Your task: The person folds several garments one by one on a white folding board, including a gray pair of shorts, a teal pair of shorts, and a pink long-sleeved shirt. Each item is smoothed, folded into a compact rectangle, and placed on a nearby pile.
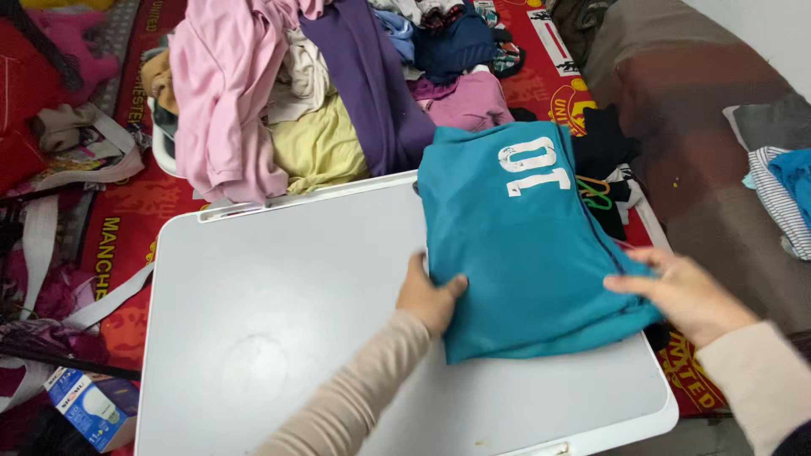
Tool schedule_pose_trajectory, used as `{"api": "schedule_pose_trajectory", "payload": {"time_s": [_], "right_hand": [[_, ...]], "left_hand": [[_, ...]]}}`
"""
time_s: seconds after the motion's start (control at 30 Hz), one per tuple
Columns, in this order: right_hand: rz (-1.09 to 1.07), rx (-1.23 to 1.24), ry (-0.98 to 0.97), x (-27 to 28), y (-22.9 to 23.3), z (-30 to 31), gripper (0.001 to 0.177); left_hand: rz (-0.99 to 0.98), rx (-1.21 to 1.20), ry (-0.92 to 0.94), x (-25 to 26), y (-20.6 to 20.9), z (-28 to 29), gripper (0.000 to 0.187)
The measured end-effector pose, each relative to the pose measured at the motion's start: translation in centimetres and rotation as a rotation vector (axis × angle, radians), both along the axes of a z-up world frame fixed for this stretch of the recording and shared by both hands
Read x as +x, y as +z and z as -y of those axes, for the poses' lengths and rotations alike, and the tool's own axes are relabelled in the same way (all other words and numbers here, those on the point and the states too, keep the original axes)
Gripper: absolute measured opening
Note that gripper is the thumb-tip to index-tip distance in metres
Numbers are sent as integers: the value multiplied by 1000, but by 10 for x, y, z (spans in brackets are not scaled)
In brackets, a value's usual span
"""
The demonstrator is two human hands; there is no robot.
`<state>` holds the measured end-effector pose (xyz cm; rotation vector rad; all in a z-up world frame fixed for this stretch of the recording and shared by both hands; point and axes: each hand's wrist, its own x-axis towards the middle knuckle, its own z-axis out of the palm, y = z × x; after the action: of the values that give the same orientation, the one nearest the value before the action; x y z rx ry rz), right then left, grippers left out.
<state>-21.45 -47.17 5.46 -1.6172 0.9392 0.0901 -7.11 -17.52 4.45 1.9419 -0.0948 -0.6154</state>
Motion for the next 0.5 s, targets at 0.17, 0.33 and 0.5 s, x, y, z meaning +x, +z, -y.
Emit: {"api": "schedule_pose_trajectory", "payload": {"time_s": [0.17, 0.33, 0.5], "right_hand": [[-121, -152, 80, 1, -21, 20, 67], [-367, -969, 473, 50, 35, 3, 75], [268, -1171, 487, 107, 45, -53, 66]], "left_hand": [[-50, 49, -115, -34, 1, -15, 96], [-133, 345, -375, -38, 41, -21, 77], [29, 868, -559, 26, 58, -15, 29]]}}
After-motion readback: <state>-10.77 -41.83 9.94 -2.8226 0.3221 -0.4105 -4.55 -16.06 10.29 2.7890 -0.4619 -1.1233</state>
